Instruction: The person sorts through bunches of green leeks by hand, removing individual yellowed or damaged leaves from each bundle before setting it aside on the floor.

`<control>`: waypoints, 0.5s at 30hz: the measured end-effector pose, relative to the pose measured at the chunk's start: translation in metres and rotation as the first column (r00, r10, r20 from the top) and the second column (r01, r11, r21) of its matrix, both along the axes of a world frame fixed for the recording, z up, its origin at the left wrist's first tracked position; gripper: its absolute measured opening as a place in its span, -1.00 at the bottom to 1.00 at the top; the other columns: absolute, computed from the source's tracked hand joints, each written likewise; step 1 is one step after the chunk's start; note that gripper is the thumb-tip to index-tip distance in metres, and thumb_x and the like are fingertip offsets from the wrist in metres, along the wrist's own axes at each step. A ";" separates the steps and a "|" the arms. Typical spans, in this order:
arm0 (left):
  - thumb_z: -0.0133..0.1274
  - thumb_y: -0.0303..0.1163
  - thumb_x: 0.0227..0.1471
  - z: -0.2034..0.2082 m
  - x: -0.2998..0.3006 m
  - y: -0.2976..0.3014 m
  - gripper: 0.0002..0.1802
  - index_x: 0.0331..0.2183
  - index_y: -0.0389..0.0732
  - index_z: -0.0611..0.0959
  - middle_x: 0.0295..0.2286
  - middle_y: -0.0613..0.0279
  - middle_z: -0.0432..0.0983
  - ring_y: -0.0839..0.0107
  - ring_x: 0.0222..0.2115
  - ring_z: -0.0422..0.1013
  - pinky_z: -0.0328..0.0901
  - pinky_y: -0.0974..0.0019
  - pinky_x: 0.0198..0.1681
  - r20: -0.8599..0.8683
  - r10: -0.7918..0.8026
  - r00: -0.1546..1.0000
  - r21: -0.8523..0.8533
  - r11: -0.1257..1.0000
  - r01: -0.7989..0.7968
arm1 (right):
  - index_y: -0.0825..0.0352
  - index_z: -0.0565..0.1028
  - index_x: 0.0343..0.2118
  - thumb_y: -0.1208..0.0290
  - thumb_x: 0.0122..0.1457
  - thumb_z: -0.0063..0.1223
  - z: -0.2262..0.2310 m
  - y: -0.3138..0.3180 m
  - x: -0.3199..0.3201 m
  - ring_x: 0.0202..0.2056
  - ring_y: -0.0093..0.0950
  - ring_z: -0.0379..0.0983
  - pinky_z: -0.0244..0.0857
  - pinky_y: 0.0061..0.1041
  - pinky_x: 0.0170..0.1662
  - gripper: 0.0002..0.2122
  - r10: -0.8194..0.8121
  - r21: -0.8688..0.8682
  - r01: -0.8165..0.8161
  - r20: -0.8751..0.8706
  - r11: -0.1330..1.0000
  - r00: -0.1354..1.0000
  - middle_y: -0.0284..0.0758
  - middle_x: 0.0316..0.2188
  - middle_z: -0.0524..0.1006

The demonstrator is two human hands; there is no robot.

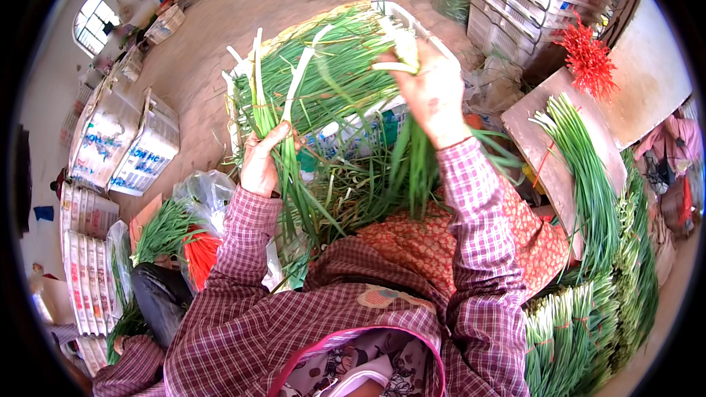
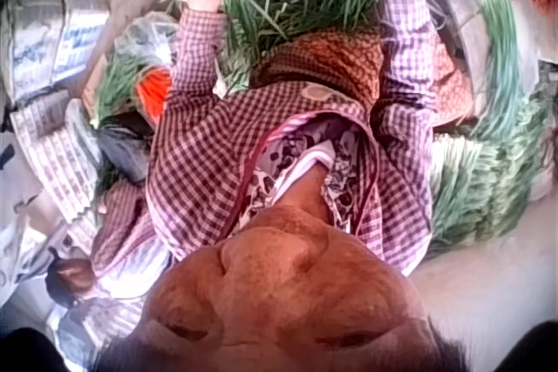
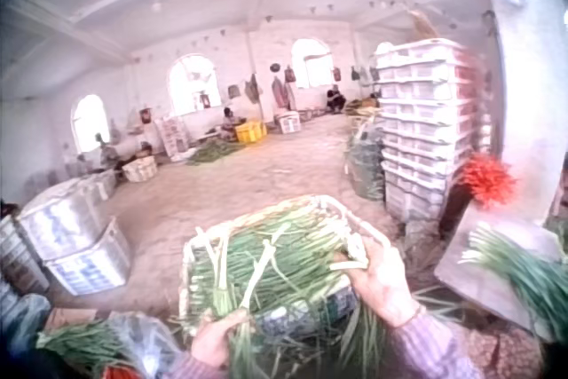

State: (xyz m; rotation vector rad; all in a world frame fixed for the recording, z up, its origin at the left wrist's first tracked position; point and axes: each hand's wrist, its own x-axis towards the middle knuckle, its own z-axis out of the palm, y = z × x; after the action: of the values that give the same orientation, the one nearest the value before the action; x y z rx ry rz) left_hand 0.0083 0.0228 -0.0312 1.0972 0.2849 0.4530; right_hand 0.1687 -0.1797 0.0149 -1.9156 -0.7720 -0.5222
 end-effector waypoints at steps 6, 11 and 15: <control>0.10 -0.53 -0.19 -0.002 0.010 -0.022 -0.79 -0.37 -0.22 0.51 -0.50 0.22 0.49 0.45 -0.55 0.41 0.36 0.39 -0.48 -0.019 -0.126 0.992 0.032 0.991 0.127 | 0.26 0.54 -0.42 0.21 -0.08 0.12 0.005 0.044 -0.033 -0.59 -0.58 0.42 0.30 -0.59 -0.51 -0.77 0.311 0.069 -0.305 -0.309 0.950 0.899 -0.31 -0.58 0.51; 0.09 -0.47 -0.15 -0.005 0.016 -0.023 -0.84 -0.39 -0.23 0.52 -0.54 0.21 0.47 0.43 -0.57 0.42 0.34 0.33 -0.46 0.050 0.077 0.996 0.025 0.997 -0.078 | 0.22 0.53 -0.37 0.43 -0.08 0.12 0.017 0.029 -0.030 -0.60 -0.74 0.29 0.20 -0.75 -0.55 -0.84 0.535 0.440 -0.340 -0.470 0.831 0.702 -0.49 -0.54 0.47; 0.06 -0.40 -0.10 -0.001 0.004 0.001 -0.81 -0.35 -0.21 0.51 -0.50 0.25 0.46 0.47 -0.49 0.41 0.37 0.38 -0.51 -0.017 -0.088 0.996 0.025 0.996 0.088 | 0.22 0.47 -0.29 0.23 0.00 0.03 0.055 -0.041 0.002 -0.56 -0.71 0.29 0.19 -0.75 -0.50 -0.76 0.160 0.416 -0.003 -0.343 0.909 0.925 -0.43 -0.45 0.48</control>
State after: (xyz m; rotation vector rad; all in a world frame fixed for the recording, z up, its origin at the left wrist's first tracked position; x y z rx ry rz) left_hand 0.0122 0.0235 -0.0322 1.1345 0.2447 0.3704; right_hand 0.1711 -0.2211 0.0695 -1.5166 -0.4490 -0.2299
